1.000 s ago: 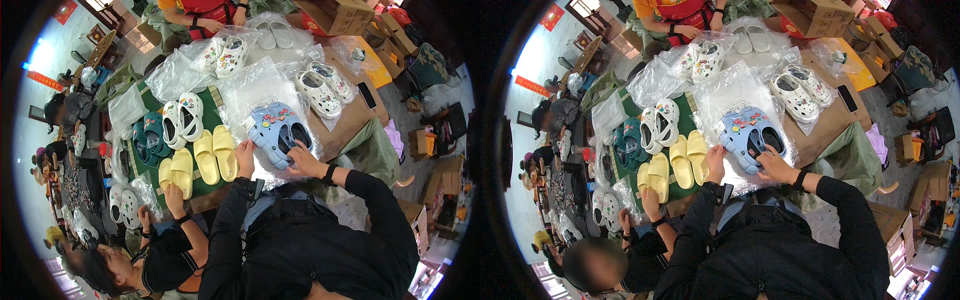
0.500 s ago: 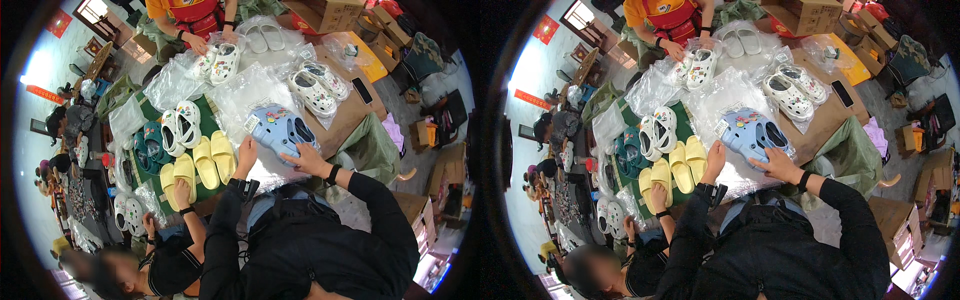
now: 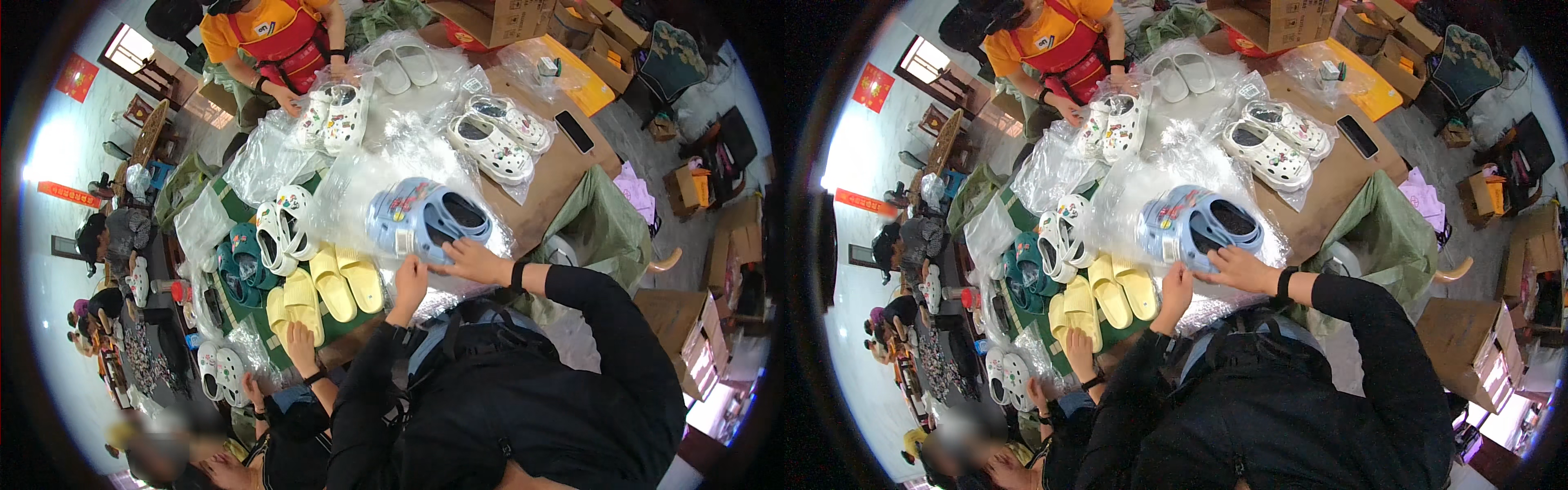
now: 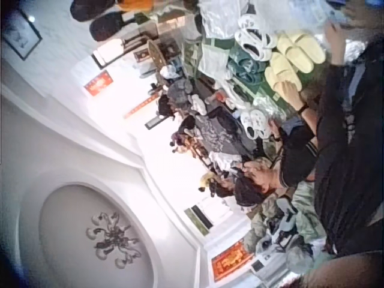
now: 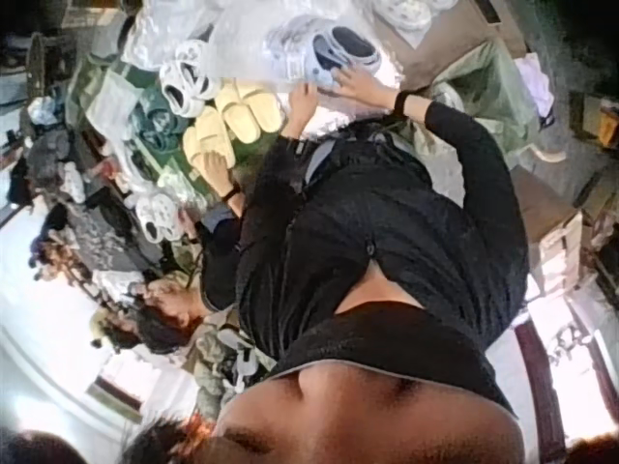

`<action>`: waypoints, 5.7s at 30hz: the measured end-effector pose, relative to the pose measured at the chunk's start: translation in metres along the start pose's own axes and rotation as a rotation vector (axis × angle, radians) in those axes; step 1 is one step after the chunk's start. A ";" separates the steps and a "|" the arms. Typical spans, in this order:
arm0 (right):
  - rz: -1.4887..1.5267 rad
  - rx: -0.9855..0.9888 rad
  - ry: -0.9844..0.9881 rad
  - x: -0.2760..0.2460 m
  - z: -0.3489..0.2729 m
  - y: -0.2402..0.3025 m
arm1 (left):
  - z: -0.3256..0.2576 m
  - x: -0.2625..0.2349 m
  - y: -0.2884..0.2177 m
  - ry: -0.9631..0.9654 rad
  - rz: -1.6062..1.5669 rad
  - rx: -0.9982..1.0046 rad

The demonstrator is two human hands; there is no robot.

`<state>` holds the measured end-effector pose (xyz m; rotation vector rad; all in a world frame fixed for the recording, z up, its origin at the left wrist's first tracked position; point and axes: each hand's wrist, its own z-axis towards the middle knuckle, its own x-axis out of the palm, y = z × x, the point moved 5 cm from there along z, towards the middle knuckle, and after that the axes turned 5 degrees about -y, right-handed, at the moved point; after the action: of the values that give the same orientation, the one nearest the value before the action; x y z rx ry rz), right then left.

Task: The recorder packages various shoes and sandals into plastic bags and places them into a larger transport bag.

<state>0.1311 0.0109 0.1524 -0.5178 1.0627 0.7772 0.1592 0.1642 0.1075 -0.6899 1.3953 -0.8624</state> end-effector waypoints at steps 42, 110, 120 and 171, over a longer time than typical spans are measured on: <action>0.311 0.924 0.131 0.030 -0.033 -0.035 | 0.094 0.034 -0.066 -0.038 0.858 0.629; 0.372 0.426 -0.061 0.062 0.065 -0.069 | -0.053 -0.057 0.066 -0.087 0.430 -0.026; 0.289 0.399 0.290 0.130 0.063 -0.083 | -0.057 -0.058 0.101 -0.101 0.483 -0.397; 0.307 0.683 -0.148 -0.152 0.048 -0.007 | 0.038 -0.101 -0.225 0.580 -0.336 0.415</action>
<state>0.1228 -0.0066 0.3103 0.2856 1.2009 0.6512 0.1756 0.1262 0.3532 -0.3635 1.5495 -1.6608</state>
